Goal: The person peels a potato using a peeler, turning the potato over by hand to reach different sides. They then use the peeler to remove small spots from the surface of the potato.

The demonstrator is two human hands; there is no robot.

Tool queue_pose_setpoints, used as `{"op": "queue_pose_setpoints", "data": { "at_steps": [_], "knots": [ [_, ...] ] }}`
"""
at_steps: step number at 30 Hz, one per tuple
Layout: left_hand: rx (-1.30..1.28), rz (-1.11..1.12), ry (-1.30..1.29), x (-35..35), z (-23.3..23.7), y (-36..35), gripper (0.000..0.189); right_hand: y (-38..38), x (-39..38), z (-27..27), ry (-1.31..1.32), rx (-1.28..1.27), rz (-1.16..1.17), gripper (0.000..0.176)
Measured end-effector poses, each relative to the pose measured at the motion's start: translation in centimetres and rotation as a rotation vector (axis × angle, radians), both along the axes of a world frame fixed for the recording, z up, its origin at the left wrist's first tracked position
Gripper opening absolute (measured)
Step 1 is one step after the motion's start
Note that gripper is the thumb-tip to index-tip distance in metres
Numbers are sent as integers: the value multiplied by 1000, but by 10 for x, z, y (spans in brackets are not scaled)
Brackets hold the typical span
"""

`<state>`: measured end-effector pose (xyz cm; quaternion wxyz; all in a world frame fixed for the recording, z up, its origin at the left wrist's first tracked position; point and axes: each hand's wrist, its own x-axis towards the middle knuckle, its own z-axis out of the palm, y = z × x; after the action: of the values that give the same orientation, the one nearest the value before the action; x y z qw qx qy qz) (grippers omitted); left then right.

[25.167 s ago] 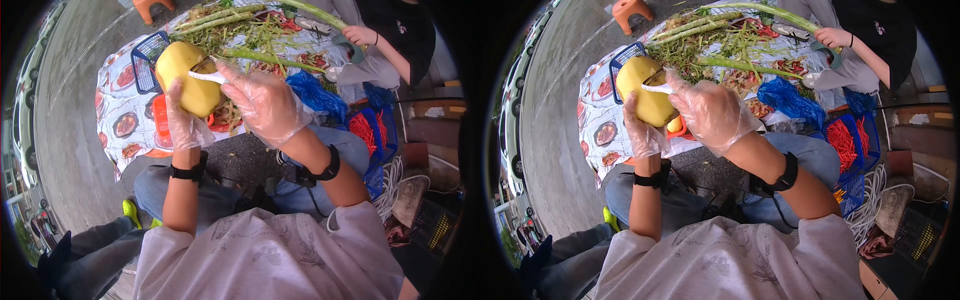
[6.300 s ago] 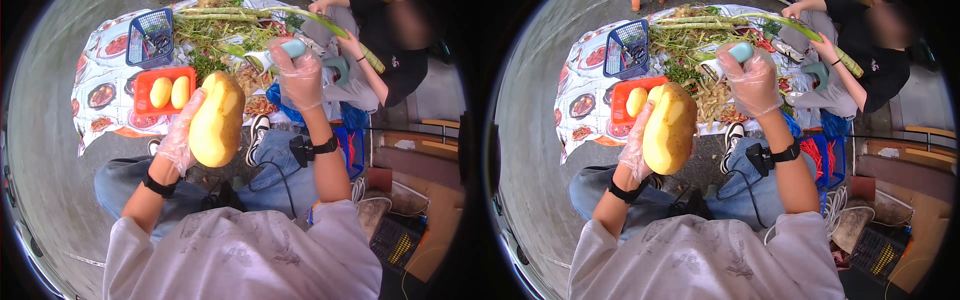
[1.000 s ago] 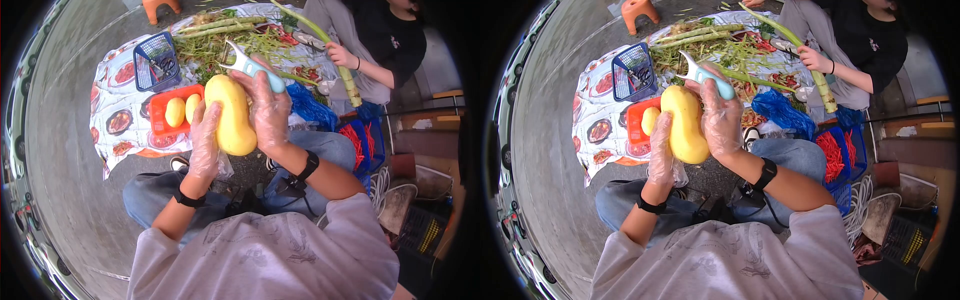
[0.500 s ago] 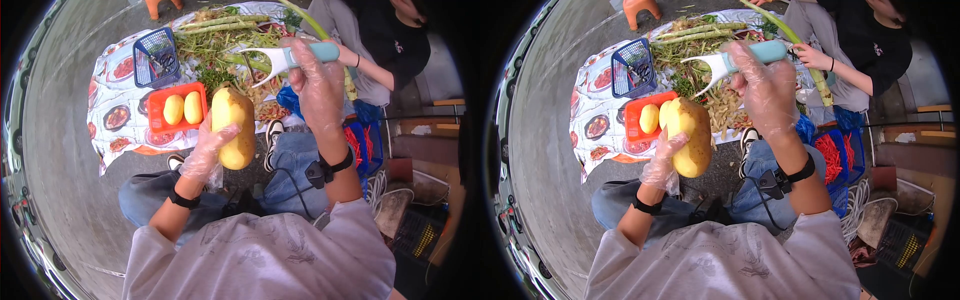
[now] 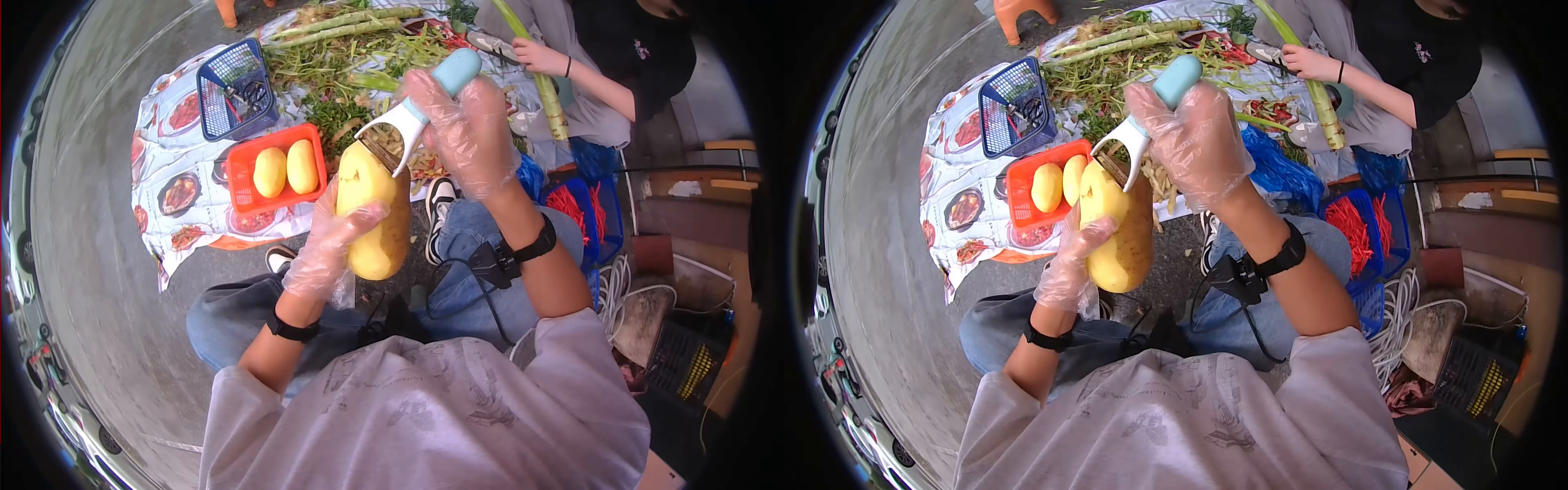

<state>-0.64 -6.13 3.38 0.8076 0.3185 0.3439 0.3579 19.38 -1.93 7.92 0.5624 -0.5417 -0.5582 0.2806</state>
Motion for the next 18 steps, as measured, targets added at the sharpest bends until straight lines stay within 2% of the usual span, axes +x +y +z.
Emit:
{"op": "queue_pose_setpoints", "data": {
  "at_steps": [1, 3, 5, 9, 12, 13, 15, 18],
  "knots": [
    [-1, -6, 1, -2, 2, -1, 63, 8, 10, -16, 1, -1, -6, 34],
    [37, 18, 26, -7, 7, -5, 69, 23, 33, -40, -483, -124, -186, 40],
    [97, -10, 48, -13, 10, -3, 76, 23, 42, -41, -559, -196, -197, 45],
    [45, 86, -12, -22, 9, -4, 88, 25, 35, -24, -397, 12, -142, 43],
    [304, 1, 161, -23, 5, 4, 95, 19, 32, -9, -338, 32, -165, 36],
    [305, -1, 161, -23, 3, 5, 95, 15, 27, 1, -338, 32, -167, 36],
    [443, -22, 212, -23, -7, 6, 95, 0, 9, 25, 315, -67, 49, 34],
    [374, -32, 225, -20, -6, 4, 96, -13, -8, 33, 362, -112, 79, 36]
  ]
}}
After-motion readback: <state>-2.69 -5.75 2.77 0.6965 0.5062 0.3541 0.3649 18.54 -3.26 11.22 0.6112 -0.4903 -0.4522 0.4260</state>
